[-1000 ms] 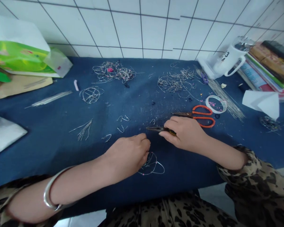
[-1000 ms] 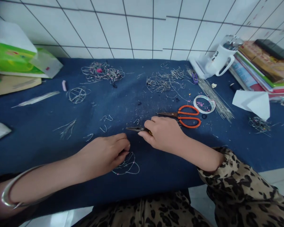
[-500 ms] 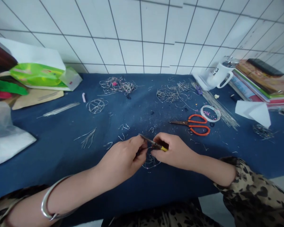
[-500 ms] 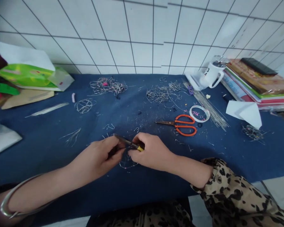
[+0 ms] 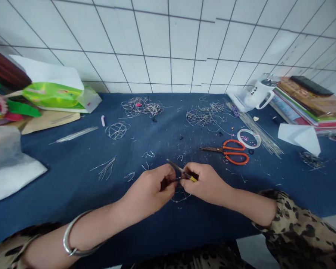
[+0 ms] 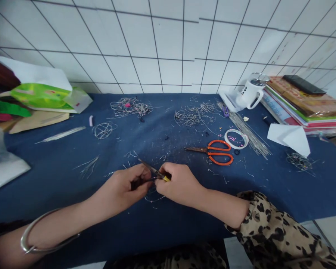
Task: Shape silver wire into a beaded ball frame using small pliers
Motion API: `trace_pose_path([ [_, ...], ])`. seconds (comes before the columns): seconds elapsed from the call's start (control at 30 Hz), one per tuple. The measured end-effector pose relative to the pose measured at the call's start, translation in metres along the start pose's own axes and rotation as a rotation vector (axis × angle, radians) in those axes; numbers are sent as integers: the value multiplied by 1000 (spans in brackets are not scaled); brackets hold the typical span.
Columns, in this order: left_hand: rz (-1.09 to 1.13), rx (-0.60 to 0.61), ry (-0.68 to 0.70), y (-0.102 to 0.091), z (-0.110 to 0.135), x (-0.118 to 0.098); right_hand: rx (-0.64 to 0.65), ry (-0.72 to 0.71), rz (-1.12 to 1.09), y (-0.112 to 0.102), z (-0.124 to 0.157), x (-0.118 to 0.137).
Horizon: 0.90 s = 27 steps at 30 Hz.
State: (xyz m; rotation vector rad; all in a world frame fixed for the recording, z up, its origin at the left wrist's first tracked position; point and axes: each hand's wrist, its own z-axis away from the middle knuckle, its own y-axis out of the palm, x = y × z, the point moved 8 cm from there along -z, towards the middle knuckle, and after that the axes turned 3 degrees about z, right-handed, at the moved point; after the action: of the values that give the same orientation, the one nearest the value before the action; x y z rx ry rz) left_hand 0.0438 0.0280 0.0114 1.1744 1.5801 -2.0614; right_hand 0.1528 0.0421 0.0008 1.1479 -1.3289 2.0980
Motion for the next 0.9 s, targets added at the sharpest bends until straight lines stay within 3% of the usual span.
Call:
trace_pose_path([
  [0.27, 8, -67, -47, -7, 0, 3, -21, 3, 14, -2, -2, -2],
  [0.6, 246, 19, -120, 7, -2, 13, -28, -64, -46, -1, -2, 4],
  [0.9, 288, 9, -118, 1, -1, 9, -37, -45, -22, -2, -4, 0],
])
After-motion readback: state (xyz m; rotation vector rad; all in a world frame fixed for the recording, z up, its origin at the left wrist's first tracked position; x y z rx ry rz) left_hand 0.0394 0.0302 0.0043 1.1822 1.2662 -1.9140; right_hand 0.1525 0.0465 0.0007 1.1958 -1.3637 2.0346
